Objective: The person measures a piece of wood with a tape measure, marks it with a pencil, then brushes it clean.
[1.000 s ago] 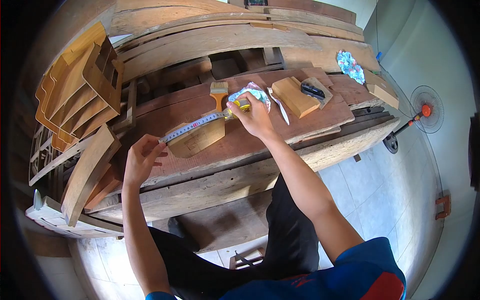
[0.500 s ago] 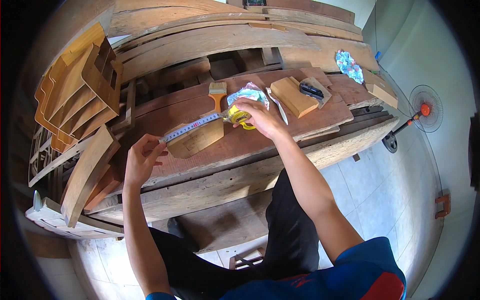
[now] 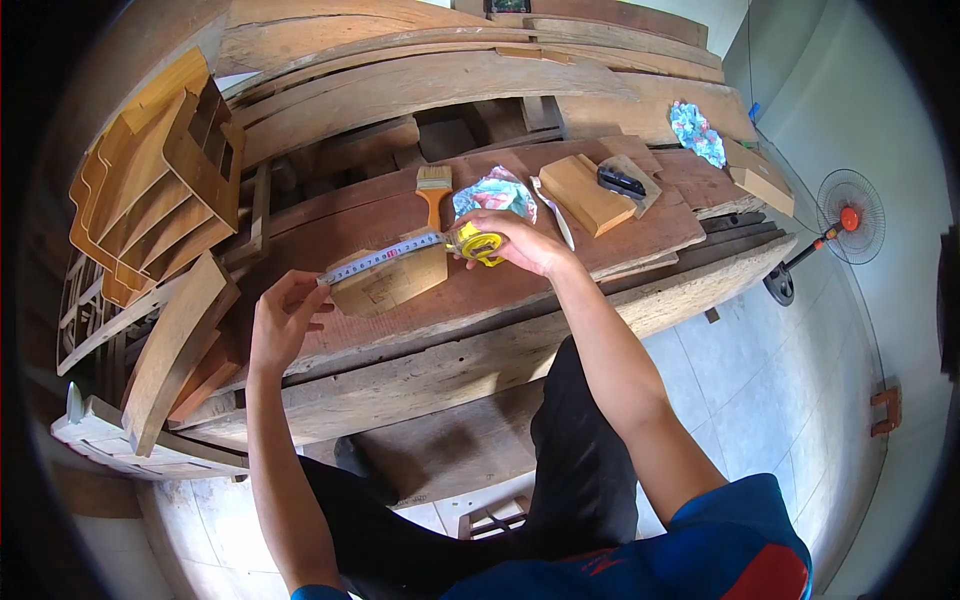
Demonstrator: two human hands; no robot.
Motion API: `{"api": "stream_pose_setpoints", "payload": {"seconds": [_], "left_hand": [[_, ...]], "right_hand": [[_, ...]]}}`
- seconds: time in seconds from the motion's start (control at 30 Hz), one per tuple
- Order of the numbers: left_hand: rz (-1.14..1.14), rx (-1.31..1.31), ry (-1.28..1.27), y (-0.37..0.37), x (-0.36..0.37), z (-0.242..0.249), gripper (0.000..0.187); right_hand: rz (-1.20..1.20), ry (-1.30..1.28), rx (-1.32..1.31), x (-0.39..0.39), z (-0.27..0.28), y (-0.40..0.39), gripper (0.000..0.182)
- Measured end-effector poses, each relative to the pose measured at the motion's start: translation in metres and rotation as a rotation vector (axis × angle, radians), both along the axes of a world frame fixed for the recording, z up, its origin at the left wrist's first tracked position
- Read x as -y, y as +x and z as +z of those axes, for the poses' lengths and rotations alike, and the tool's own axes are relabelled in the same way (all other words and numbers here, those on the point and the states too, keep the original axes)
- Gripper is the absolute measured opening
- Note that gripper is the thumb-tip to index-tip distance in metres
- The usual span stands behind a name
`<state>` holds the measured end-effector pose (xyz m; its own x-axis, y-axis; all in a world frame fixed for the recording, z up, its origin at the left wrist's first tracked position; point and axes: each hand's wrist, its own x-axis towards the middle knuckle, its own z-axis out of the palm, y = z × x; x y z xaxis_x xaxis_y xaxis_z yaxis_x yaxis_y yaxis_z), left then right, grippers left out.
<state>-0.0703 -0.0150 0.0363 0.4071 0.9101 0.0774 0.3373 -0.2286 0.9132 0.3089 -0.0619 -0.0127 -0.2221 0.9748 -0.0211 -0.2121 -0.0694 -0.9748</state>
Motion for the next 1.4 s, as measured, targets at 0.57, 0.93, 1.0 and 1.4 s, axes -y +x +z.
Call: {"api": "stream_pose_setpoints", "payload": {"seconds": [0.57, 0.93, 1.0, 1.4], "left_hand": [[0.216, -0.163, 0.124, 0.020, 0.018, 0.006, 0.035], [0.243, -0.183, 0.145, 0.024, 0.018, 0.004, 0.036], [0.244, -0.201, 0.162, 0.023, 0.019, 0.006, 0.036], [0.240, -0.260, 0.301, 0.017, 0.013, 0.002, 0.034]], "right_hand": [[-0.159, -0.181, -0.083, 0.007, 0.015, -0.013, 0.023], [-0.240, -0.105, -0.016, 0.011, 0.012, -0.017, 0.027], [-0.236, -0.107, 0.007, 0.014, 0.015, -0.020, 0.025], [-0.253, -0.020, 0.120, 0.016, 0.016, -0.021, 0.023]]}}
